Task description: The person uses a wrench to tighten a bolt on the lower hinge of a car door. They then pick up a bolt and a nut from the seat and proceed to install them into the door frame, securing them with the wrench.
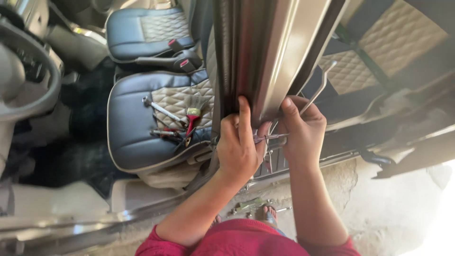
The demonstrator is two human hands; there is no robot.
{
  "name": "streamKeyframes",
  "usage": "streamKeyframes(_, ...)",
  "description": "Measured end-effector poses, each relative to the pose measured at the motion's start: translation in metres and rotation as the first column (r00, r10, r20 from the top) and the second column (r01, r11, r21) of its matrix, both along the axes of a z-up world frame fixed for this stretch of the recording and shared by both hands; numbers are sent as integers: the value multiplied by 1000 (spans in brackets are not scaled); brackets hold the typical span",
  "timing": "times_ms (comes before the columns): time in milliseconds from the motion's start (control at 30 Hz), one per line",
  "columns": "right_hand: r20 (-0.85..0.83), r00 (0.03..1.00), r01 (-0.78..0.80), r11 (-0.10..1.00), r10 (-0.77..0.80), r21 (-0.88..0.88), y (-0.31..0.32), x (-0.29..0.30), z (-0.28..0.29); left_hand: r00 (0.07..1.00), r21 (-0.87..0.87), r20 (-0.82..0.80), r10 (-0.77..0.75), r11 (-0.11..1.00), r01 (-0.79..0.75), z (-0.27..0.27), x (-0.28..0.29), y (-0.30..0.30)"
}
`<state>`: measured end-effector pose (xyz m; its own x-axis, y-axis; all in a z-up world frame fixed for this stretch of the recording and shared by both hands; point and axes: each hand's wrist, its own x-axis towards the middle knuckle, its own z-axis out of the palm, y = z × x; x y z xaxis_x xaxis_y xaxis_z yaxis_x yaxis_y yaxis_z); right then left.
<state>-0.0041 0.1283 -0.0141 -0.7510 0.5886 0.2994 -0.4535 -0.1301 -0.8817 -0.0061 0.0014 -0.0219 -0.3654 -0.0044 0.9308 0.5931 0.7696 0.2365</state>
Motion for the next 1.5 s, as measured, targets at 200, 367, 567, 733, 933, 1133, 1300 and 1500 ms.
streamKeyframes(200,-50,996,75,993,-71,89,-4,-1,-3,993,101,25,112,988,-114,-9,6,17)
streamKeyframes(367,-134,971,-185,978,196,94,19,-9,-10,961,165,-7,277,948,-272,-17,-3,36)
streamKeyframes(567,-178,899,-373,912,401,169,40,-21,-16,976,270,56,212,938,-219,1,17,49)
streamKeyframes(733,-210,828,-472,849,519,236,47,-12,-15,942,249,105,319,909,-335,10,25,60)
streamKeyframes(933,-309,761,-478,815,571,329,59,-6,-31,907,221,190,376,884,-412,5,23,59)
streamKeyframes(1133,-251,727,-524,753,639,397,66,13,-30,940,285,180,289,900,-331,4,25,57)
streamKeyframes(1300,-135,776,-530,753,616,390,72,27,-44,991,447,126,-35,894,-25,4,49,51)
streamKeyframes(1500,-174,751,-508,725,637,465,58,43,-24,843,581,203,-498,754,306,-61,76,58)
